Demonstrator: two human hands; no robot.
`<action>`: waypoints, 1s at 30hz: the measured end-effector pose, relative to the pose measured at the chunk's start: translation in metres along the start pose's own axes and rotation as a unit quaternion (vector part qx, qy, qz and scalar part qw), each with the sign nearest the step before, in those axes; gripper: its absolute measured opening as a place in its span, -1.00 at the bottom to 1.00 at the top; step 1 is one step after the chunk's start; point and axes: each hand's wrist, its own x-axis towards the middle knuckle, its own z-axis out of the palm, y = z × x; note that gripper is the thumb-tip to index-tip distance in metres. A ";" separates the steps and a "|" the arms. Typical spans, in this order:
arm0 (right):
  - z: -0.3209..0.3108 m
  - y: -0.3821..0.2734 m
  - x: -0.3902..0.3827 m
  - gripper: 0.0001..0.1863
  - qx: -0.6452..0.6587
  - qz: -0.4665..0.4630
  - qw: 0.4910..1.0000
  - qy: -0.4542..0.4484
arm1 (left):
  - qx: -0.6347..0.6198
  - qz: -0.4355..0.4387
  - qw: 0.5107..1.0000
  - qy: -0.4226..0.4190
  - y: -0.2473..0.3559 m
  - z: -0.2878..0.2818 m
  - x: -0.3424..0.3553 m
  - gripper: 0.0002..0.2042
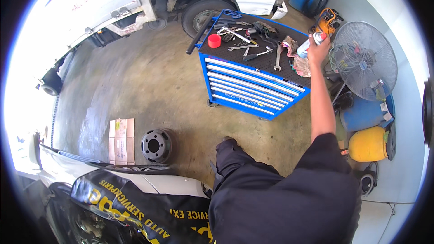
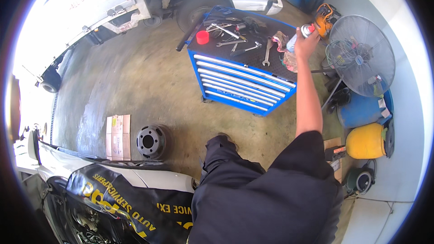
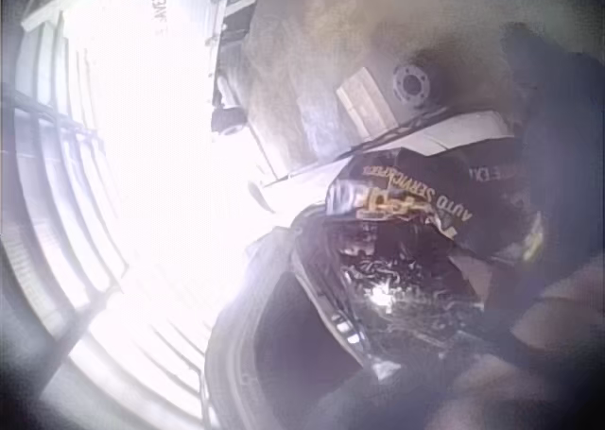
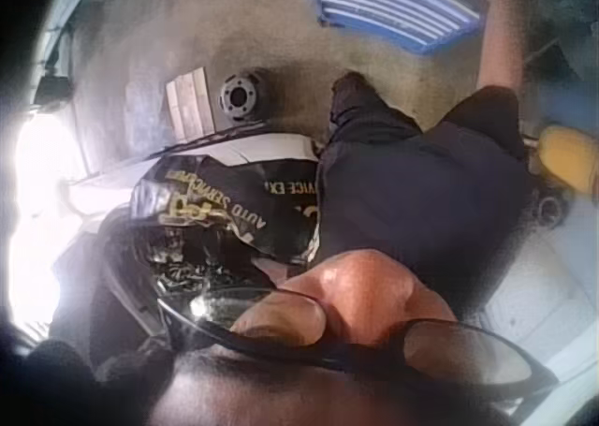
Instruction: The person sprays a cleaning agent into the engine bay and wipes components with a cloth. They retrieve a tool from a nearby cart and use it to adjust parts within the engine while another person assists nearby.
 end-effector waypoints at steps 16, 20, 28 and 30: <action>0.116 0.177 0.102 -0.09 -0.037 -0.027 0.994 -0.103 | 0.011 0.004 1.000 0.002 0.130 0.080 -0.078 -0.49; 0.108 0.158 0.097 -0.04 -0.033 -0.041 0.995 -0.084 | 0.022 -0.007 1.000 -0.004 0.152 0.095 -0.095 -0.49; 0.099 0.119 0.097 -0.04 -0.123 -0.111 0.986 -0.010 | 0.026 -0.011 1.000 -0.011 0.186 0.115 -0.115 -0.50; 0.096 0.117 0.098 -0.06 -0.140 -0.129 0.982 -0.002 | 0.027 -0.012 0.999 -0.012 0.192 0.121 -0.119 -0.50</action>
